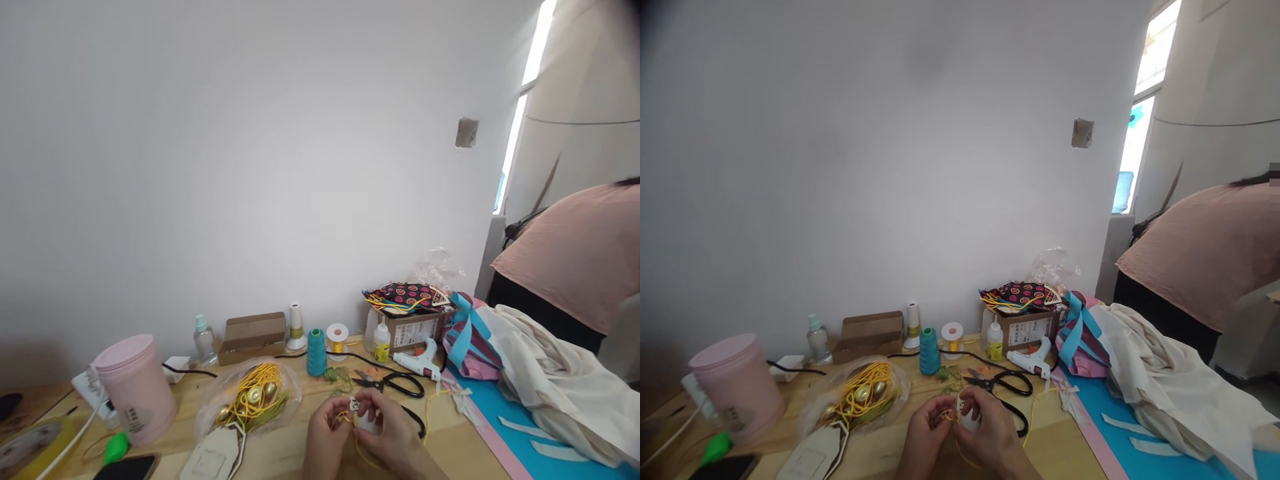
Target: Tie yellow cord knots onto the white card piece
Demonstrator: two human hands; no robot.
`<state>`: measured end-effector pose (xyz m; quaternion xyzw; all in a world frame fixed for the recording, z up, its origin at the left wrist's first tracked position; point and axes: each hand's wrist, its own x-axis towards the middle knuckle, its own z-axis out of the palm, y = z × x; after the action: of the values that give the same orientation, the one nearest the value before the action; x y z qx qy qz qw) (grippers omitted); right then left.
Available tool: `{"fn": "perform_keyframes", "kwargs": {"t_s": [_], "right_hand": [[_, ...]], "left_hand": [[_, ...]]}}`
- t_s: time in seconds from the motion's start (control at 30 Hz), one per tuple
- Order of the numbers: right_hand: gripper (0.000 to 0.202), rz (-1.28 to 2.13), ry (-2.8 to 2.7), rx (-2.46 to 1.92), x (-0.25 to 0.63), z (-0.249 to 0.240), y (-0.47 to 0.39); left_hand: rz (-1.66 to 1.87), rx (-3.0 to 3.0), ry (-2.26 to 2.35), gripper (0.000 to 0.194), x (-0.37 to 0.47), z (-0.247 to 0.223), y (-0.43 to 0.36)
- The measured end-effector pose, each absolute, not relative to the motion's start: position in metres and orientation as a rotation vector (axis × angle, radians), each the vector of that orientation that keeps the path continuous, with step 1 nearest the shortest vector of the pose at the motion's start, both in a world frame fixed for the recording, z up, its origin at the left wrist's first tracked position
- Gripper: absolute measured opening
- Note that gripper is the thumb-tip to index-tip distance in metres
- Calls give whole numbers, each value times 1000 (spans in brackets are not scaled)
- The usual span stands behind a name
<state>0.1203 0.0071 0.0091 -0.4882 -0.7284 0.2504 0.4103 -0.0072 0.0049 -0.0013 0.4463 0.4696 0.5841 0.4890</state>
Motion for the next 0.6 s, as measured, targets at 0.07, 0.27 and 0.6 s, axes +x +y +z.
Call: {"fn": "perform_keyframes", "kwargs": {"t_s": [0.07, 0.27, 0.6], "right_hand": [[21, 564, -1886, -1220, 119, 8, 5], [15, 704, -1824, -1221, 119, -8, 14], [17, 966, -1589, -1170, 123, -2, 20]], "left_hand": [[1417, 1096, 1143, 14, -6, 2, 3], [1408, 1070, 1171, 15, -4, 7, 3], [1391, 1088, 1151, 20, -8, 8, 4]]}}
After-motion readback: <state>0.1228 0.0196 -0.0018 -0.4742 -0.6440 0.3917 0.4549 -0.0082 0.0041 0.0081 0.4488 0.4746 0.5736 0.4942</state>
